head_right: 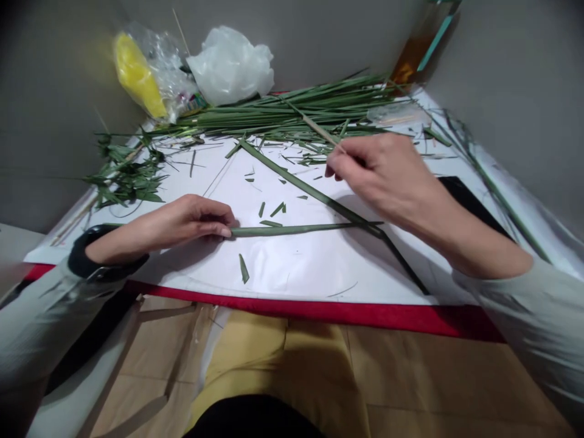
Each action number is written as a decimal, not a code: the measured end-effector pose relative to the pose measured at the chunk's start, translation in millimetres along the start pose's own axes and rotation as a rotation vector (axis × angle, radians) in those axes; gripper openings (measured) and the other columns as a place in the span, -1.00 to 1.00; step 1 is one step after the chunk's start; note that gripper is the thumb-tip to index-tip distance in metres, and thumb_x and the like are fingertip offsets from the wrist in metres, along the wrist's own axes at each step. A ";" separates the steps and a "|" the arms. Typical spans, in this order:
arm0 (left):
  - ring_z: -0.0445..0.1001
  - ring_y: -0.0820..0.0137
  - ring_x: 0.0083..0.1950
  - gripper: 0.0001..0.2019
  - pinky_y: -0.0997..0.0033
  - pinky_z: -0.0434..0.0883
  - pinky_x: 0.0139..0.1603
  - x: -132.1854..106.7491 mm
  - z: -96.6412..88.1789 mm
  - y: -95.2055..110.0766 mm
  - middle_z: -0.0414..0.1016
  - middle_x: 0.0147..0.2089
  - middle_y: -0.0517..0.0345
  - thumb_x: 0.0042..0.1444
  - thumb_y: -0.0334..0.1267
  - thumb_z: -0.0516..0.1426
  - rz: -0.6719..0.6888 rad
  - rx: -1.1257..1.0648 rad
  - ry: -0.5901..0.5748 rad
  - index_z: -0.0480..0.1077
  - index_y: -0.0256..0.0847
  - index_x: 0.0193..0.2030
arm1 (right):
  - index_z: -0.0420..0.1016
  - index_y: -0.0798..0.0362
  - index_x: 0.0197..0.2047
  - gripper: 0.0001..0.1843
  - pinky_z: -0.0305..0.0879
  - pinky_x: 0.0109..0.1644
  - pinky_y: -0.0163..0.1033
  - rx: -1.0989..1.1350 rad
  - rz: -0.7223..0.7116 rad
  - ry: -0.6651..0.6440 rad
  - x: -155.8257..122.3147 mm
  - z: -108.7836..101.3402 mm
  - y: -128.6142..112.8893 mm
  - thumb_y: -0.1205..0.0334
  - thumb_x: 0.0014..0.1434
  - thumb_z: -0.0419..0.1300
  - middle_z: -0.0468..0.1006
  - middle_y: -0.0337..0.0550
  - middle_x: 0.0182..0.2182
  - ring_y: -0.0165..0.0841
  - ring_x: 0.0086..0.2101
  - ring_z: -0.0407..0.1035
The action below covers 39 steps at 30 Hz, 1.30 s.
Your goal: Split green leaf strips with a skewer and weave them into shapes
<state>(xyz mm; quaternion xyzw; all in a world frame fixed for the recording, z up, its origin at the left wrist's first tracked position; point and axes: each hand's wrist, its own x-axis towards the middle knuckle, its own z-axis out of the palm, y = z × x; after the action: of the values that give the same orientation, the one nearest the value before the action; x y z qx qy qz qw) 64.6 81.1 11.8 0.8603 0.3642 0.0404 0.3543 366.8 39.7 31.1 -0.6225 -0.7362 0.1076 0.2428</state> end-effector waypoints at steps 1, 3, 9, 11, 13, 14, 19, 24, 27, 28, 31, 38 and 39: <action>0.36 0.46 -0.45 -0.82 0.50 0.25 -0.38 2.8 -0.3 -0.3 0.45 -0.49 0.23 0.19 -0.20 0.15 0.003 -0.017 -0.025 0.49 -0.22 -0.37 | 0.55 0.06 -0.34 -0.65 0.14 -0.20 -0.10 0.107 0.013 0.049 -3.0 -0.7 -5.6 0.17 0.37 0.02 0.55 -0.10 -0.39 -0.32 -0.33 0.36; 0.33 0.48 -0.48 -0.79 0.51 0.24 -0.39 6.1 0.2 0.3 0.40 -0.52 0.25 0.22 -0.23 0.12 0.004 -0.021 -0.044 0.46 -0.21 -0.41 | 0.56 0.02 -0.31 -0.64 0.19 -0.15 -0.12 0.295 -0.016 0.100 -8.5 3.7 -17.4 0.19 0.42 0.00 0.56 -0.12 -0.32 -0.31 -0.26 0.38; 0.40 0.45 -0.40 -0.82 0.47 0.25 -0.31 7.5 8.6 10.6 0.53 -0.42 0.20 0.18 -0.38 0.08 0.075 0.124 0.051 0.49 -0.21 -0.37 | 0.51 0.02 -0.34 -0.65 0.32 -0.12 -0.18 0.598 -0.104 -0.010 -15.0 44.1 -40.4 0.13 0.43 0.02 0.56 -0.15 -0.28 -0.34 -0.30 0.42; 0.38 0.45 -0.43 -0.81 0.45 0.23 -0.33 8.3 11.2 13.1 0.51 -0.45 0.21 0.19 -0.39 0.08 0.075 0.149 0.055 0.49 -0.22 -0.39 | 0.48 0.04 -0.34 -0.70 0.33 -0.13 -0.20 0.658 -0.127 -0.061 -17.1 55.2 -41.8 0.16 0.40 0.07 0.57 -0.17 -0.27 -0.36 -0.32 0.43; 0.32 0.47 -0.48 -0.79 0.44 0.18 -0.39 9.6 12.9 14.0 0.45 -0.50 0.23 0.20 -0.39 0.07 0.055 0.154 0.048 0.47 -0.22 -0.42 | 0.49 0.05 -0.28 -0.80 0.33 -0.17 -0.20 0.648 -0.131 -0.109 -19.6 62.3 -40.6 0.19 0.36 0.12 0.57 -0.17 -0.30 -0.36 -0.32 0.44; 0.30 0.48 -0.50 -0.78 0.44 0.16 -0.41 10.3 13.4 13.9 0.43 -0.52 0.24 0.21 -0.38 0.07 0.043 0.153 0.044 0.46 -0.22 -0.43 | 0.49 0.05 -0.24 -0.85 0.32 -0.20 -0.21 0.629 -0.125 -0.127 -20.8 64.7 -39.3 0.21 0.34 0.14 0.57 -0.18 -0.32 -0.35 -0.33 0.44; 0.28 0.48 -0.50 -0.81 0.44 0.15 -0.42 11.7 15.5 10.2 0.43 -0.49 0.24 0.22 -0.35 0.05 0.049 0.152 0.056 0.46 -0.21 -0.36 | 0.46 0.04 -0.17 -0.92 0.33 -0.25 -0.22 0.585 -0.063 -0.161 -24.7 72.0 -33.9 0.24 0.30 0.17 0.59 -0.22 -0.34 -0.35 -0.36 0.46; 0.31 0.45 -0.48 -0.81 0.43 0.16 -0.43 10.0 17.0 6.6 0.45 -0.46 0.21 0.24 -0.31 0.04 0.080 0.171 0.057 0.46 -0.19 -0.34 | 0.48 0.02 -0.20 -0.94 0.34 -0.21 -0.20 0.528 -0.075 -0.137 -25.4 76.3 -32.8 0.24 0.29 0.22 0.60 -0.21 -0.32 -0.34 -0.35 0.47; 0.32 0.43 -0.47 -0.80 0.41 0.17 -0.43 9.7 16.9 6.1 0.46 -0.45 0.20 0.25 -0.30 0.04 0.095 0.183 0.066 0.47 -0.19 -0.33 | 0.49 0.00 -0.22 -0.96 0.34 -0.20 -0.19 0.516 -0.054 -0.136 -25.0 76.4 -33.0 0.24 0.27 0.23 0.62 -0.22 -0.31 -0.32 -0.34 0.47; 0.33 0.42 -0.47 -0.80 0.40 0.17 -0.43 9.8 16.7 6.1 0.46 -0.45 0.19 0.24 -0.29 0.04 0.101 0.187 0.066 0.47 -0.18 -0.33 | 0.49 -0.01 -0.23 -0.97 0.34 -0.20 -0.18 0.519 -0.041 -0.133 -24.9 76.4 -33.1 0.24 0.27 0.24 0.62 -0.22 -0.31 -0.31 -0.34 0.48; 0.34 0.41 -0.47 -0.80 0.40 0.19 -0.43 10.2 16.6 5.8 0.46 -0.45 0.19 0.25 -0.28 0.04 0.115 0.193 0.061 0.46 -0.18 -0.34 | 0.49 -0.03 -0.23 -0.98 0.35 -0.23 -0.17 0.527 -0.022 -0.112 -24.7 76.6 -32.9 0.23 0.26 0.25 0.63 -0.22 -0.32 -0.29 -0.35 0.48; 0.32 0.44 -0.47 -0.81 0.42 0.20 -0.41 9.1 18.4 4.9 0.44 -0.45 0.21 0.25 -0.31 0.04 0.128 0.196 0.086 0.44 -0.18 -0.34 | 0.50 0.00 -0.27 -0.93 0.30 -0.24 -0.19 0.399 -0.163 -0.147 -22.5 77.9 -30.7 0.26 0.27 0.20 0.60 -0.18 -0.32 -0.29 -0.33 0.46; 0.32 0.44 -0.47 -0.81 0.42 0.20 -0.41 9.0 18.3 5.1 0.44 -0.45 0.21 0.26 -0.31 0.04 0.129 0.189 0.086 0.43 -0.18 -0.34 | 0.50 0.01 -0.27 -0.92 0.30 -0.23 -0.19 0.383 -0.184 -0.147 -22.3 78.1 -30.5 0.26 0.27 0.19 0.60 -0.17 -0.32 -0.29 -0.33 0.46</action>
<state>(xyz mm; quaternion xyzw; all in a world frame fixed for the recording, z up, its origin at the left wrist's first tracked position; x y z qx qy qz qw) 80.2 73.8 -0.4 0.9089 0.3253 0.0652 0.2525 304.4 23.1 -26.9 -0.4856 -0.7717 0.2679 0.3113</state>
